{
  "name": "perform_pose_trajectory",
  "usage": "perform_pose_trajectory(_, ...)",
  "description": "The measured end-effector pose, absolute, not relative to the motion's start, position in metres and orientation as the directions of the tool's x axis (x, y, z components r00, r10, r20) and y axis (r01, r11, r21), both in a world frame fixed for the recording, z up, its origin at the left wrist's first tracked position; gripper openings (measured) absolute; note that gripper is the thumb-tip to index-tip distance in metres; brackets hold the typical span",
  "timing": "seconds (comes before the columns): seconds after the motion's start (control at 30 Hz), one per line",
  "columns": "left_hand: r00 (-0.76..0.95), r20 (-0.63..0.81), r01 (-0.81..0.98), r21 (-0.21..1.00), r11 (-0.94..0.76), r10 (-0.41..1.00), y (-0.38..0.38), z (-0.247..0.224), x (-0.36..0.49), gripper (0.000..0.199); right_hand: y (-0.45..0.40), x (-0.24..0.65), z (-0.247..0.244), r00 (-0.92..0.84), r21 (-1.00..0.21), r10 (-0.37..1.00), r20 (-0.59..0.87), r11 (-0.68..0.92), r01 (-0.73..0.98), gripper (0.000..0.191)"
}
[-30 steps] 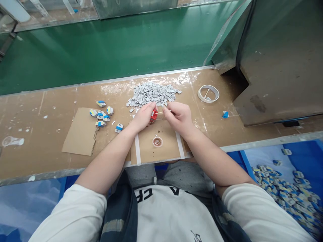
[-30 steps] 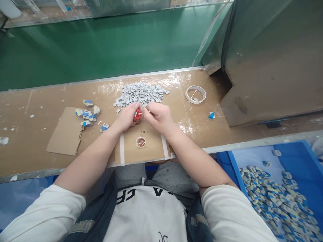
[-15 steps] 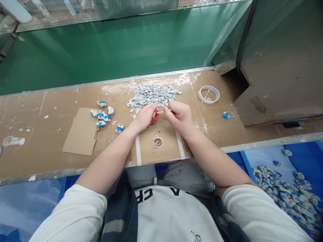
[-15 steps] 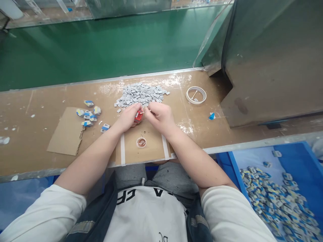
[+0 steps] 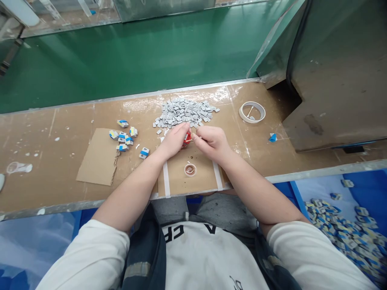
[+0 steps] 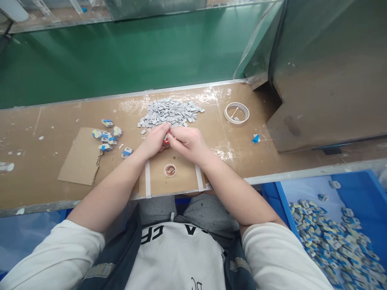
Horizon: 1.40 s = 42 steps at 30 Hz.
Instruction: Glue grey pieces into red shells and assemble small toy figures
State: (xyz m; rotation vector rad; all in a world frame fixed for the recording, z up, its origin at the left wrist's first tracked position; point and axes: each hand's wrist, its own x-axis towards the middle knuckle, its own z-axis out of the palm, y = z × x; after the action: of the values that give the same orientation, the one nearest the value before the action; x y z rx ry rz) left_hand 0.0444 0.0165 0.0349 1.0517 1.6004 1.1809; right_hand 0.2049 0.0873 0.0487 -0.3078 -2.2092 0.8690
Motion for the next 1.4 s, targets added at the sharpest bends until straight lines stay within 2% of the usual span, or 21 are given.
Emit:
perform_pose_trajectory(0.33, -0.276, -0.133, 0.209, 0.958, 0.194, 0.952, 0.014, 0.037, 0.046, 0.04, 0.089, 0.206, 0.048, -0.563, -0.665, 0.585, 0.583, 0.742, 0.082, 0.044)
perform_pose_trajectory(0.67, -0.279, -0.21, 0.069, 0.969, 0.238, 0.937, 0.017, 0.033, 0.048, 0.046, 0.088, 0.211, 0.054, -0.654, -0.693, 0.513, 0.556, 0.721, -0.024, 0.049)
perform_pose_trajectory(0.73, -0.272, -0.26, -0.045, 0.965, 0.258, 0.926, 0.018, 0.033, 0.048, 0.05, 0.089, 0.215, 0.058, -0.71, -0.7, 0.429, 0.559, 0.703, -0.127, 0.052)
perform_pose_trajectory(0.83, -0.315, -0.257, -0.259, 0.949, 0.178, 0.914, 0.017, 0.046, 0.038, 0.061, 0.089, 0.218, 0.058, -0.898, -0.717, 0.079, 0.432, 0.635, -0.289, 0.057)
perform_pose_trajectory(0.9, -0.385, -0.218, -0.359, 0.931, 0.072, 0.897, 0.013, 0.063, 0.022, 0.066, 0.087, 0.218, 0.054, -0.947, -0.717, -0.097, 0.308, 0.631, -0.298, 0.056)
perform_pose_trajectory(0.97, -0.453, -0.183, -0.41, 0.912, -0.022, 0.873, 0.004, 0.083, 0.002, 0.068, 0.087, 0.217, 0.047, -0.956, -0.684, -0.153, 0.25, 0.671, -0.286, 0.055)
perform_pose_trajectory(1.03, -0.504, -0.147, -0.44, 0.891, -0.107, 0.851, -0.006, 0.099, -0.017, 0.068, 0.091, 0.216, 0.043, -0.955, -0.66, -0.137, 0.264, 0.696, -0.282, 0.066)
perform_pose_trajectory(1.13, -0.568, -0.083, -0.459, 0.858, -0.231, 0.819, -0.02, 0.111, -0.037, 0.059, 0.102, 0.206, 0.048, -0.957, -0.685, 0.05, 0.284, 0.709, -0.166, 0.076)
perform_pose_trajectory(1.2, -0.6, -0.042, -0.449, 0.844, -0.293, 0.799, -0.024, 0.114, -0.043, 0.053, 0.105, 0.188, 0.058, -0.961, -0.652, 0.128, 0.244, 0.755, -0.065, 0.06)
perform_pose_trajectory(1.23, -0.613, -0.029, -0.441, 0.841, -0.312, 0.79, -0.026, 0.114, -0.044, 0.05, 0.104, 0.175, 0.063, -0.97, -0.605, 0.1, 0.221, 0.795, -0.056, 0.048)
perform_pose_trajectory(1.3, -0.636, -0.018, -0.433, 0.836, -0.338, 0.771, -0.026, 0.115, -0.046, 0.045, 0.098, 0.142, 0.069, -0.979, -0.498, -0.089, 0.181, 0.851, -0.169, 0.032)
perform_pose_trajectory(1.4, -0.665, -0.002, -0.434, 0.815, -0.384, 0.747, -0.026, 0.113, -0.046, 0.041, 0.082, 0.09, 0.064, -0.91, -0.464, -0.392, 0.133, 0.787, -0.407, 0.033)
